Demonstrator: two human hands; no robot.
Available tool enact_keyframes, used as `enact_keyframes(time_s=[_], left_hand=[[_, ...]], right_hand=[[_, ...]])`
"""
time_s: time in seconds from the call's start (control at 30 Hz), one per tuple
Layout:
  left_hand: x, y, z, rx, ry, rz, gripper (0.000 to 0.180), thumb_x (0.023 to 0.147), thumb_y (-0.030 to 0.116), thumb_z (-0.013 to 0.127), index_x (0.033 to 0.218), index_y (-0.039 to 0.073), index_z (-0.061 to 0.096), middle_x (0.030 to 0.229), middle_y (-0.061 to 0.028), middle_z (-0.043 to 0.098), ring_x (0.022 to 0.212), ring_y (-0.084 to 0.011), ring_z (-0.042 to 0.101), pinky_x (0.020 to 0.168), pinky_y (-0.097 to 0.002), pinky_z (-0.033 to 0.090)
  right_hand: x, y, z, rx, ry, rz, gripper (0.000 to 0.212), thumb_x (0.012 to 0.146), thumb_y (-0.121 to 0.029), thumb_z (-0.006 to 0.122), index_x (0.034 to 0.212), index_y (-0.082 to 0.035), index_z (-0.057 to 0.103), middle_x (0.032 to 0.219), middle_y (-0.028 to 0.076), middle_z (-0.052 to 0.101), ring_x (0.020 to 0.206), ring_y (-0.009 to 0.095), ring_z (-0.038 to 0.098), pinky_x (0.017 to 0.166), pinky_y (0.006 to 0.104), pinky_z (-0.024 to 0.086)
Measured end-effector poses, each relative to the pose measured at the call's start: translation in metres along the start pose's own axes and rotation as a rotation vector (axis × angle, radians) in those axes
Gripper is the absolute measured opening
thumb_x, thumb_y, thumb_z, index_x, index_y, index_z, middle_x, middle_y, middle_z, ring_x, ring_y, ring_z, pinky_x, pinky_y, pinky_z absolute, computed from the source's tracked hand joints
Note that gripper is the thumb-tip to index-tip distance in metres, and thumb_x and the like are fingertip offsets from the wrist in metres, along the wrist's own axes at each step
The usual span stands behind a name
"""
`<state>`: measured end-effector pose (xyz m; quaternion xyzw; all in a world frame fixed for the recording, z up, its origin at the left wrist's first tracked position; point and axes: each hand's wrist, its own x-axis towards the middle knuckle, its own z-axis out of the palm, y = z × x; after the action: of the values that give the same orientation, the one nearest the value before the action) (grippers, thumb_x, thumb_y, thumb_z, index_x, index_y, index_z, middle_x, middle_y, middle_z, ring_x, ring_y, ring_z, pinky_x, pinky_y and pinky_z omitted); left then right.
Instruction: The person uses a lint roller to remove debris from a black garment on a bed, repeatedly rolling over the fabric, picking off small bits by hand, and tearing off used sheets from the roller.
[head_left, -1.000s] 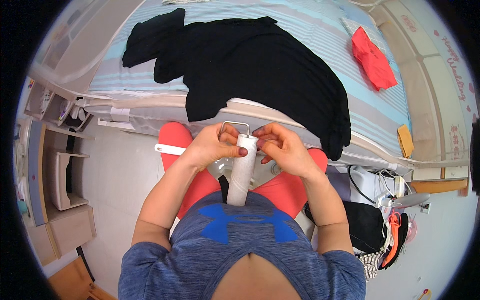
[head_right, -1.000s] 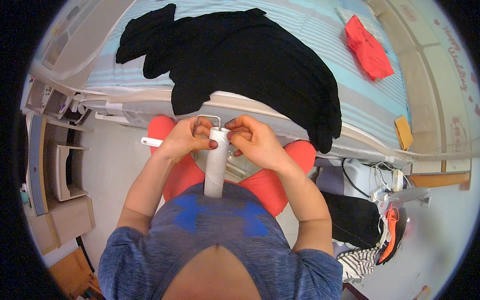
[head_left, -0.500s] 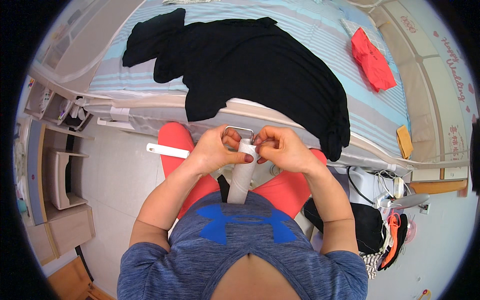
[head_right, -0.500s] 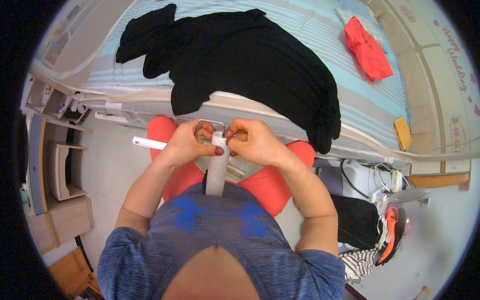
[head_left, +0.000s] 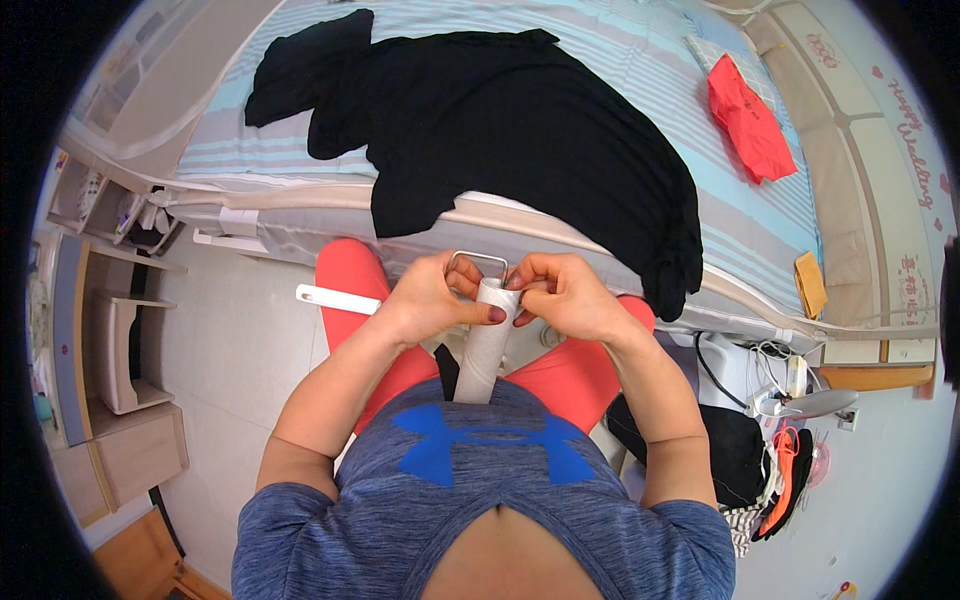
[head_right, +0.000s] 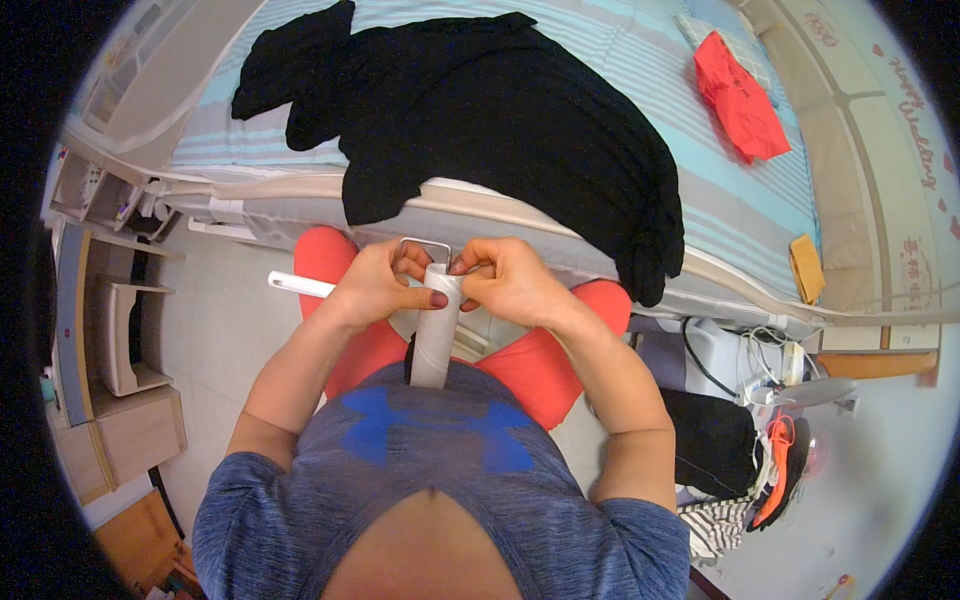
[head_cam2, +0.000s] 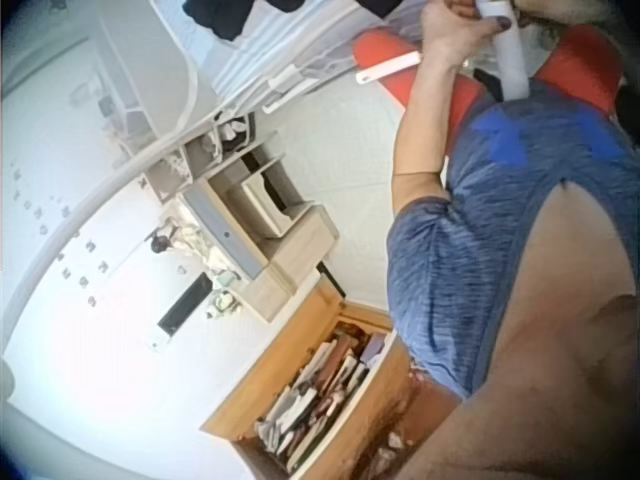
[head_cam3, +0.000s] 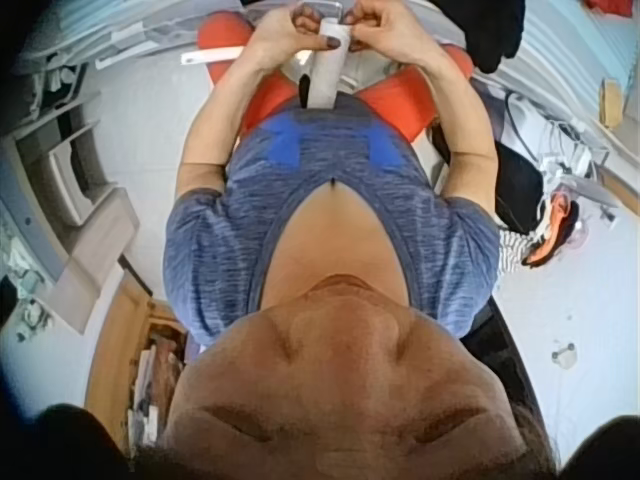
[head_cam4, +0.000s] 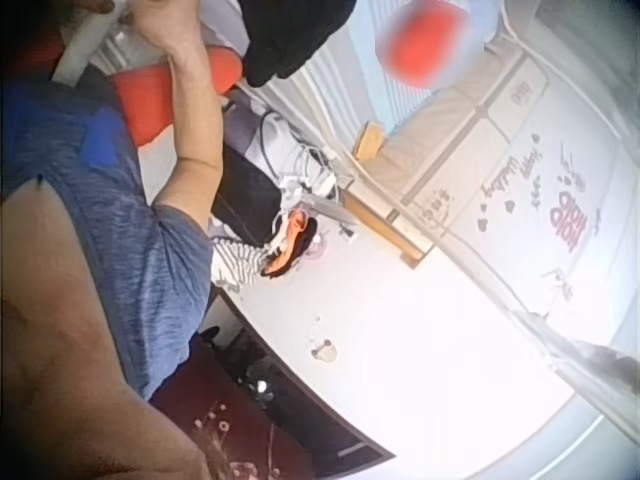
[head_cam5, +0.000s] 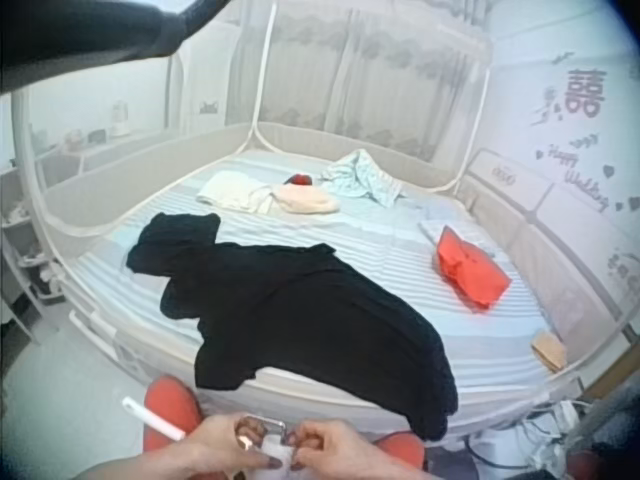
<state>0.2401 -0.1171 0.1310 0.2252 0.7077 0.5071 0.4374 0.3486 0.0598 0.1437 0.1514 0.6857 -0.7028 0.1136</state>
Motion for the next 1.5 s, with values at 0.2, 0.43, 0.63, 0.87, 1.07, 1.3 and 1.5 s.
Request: enact_keyframes(time_s=[0.2,0.43,0.63,0.87,1.07,1.3,1.5], left_hand=[[0.003,-0.004,-0.001,-0.092,-0.023,-0.003,0.045,0.063,0.01,0.089,0.093,-0.001,0.057,0.084,-0.0104,0.068,0.08,-0.015,0.065,0.075,-0.0295,0.051],[0.007,-0.013,-0.001,-0.03,-0.01,0.014,0.047,0.062,0.012,0.09,0.094,-0.002,0.058,0.084,-0.0106,0.068,0.079,-0.0152,0.065,0.075,-0.0293,0.051],[0.007,-0.012,-0.004,-0.082,-0.02,-0.01,0.047,0.062,0.012,0.089,0.096,-0.002,0.059,0.085,-0.0099,0.068,0.079,-0.0151,0.065,0.075,-0.029,0.051],[0.007,-0.013,-0.005,-0.059,-0.014,-0.032,0.046,0.063,0.01,0.088,0.097,-0.001,0.059,0.085,-0.0095,0.068,0.08,-0.0149,0.065,0.076,-0.029,0.051],[0.009,-0.021,-0.009,-0.211,0.036,-0.028,0.054,0.062,0.014,0.09,0.101,-0.003,0.058,0.086,-0.0106,0.068,0.082,-0.0156,0.065,0.078,-0.0294,0.05],[0.012,-0.018,-0.005,0.046,0.257,0.157,0.056,0.062,0.015,0.09,0.104,-0.003,0.056,0.092,-0.0104,0.065,0.085,-0.0163,0.064,0.069,-0.0305,0.054],[0.01,-0.017,0.006,0.273,0.407,0.235,0.064,0.058,0.021,0.092,0.105,-0.003,0.056,0.096,-0.0139,0.068,0.083,-0.0193,0.067,0.069,-0.0315,0.055]], right_hand=[[0.002,0.0,-0.002,0.018,-0.016,0.034,0.01,0.084,0.001,0.055,0.091,0.006,0.059,0.086,0.009,0.064,0.08,0.014,0.066,0.069,0.0284,0.058],[0.007,0.009,-0.004,-0.055,-0.052,0.033,0.011,0.083,0.001,0.056,0.092,0.007,0.059,0.083,0.01,0.064,0.077,0.014,0.066,0.067,0.0278,0.056],[0.006,0.005,-0.003,0.087,-0.044,-0.016,0.014,0.084,0.002,0.054,0.096,0.008,0.059,0.084,0.011,0.064,0.079,0.015,0.066,0.068,0.0289,0.057],[0.011,0.008,-0.004,-0.05,-0.069,0.048,0.016,0.083,0.006,0.051,0.097,0.008,0.059,0.09,0.012,0.064,0.082,0.016,0.066,0.071,0.0301,0.059],[0.008,0.008,0.004,0.112,0.056,-0.062,0.017,0.085,0.005,0.053,0.101,0.009,0.059,0.095,0.013,0.065,0.084,0.016,0.067,0.069,0.0293,0.058],[0.0,0.009,0.012,-0.042,0.292,-0.112,0.015,0.087,0.0,0.059,0.101,0.007,0.061,0.092,0.013,0.069,0.079,0.013,0.066,0.065,0.0265,0.055],[0.007,0.022,0.014,-0.171,0.361,-0.12,0.015,0.09,-0.004,0.062,0.102,0.005,0.063,0.086,0.008,0.069,0.076,0.012,0.068,0.059,0.0246,0.053]])
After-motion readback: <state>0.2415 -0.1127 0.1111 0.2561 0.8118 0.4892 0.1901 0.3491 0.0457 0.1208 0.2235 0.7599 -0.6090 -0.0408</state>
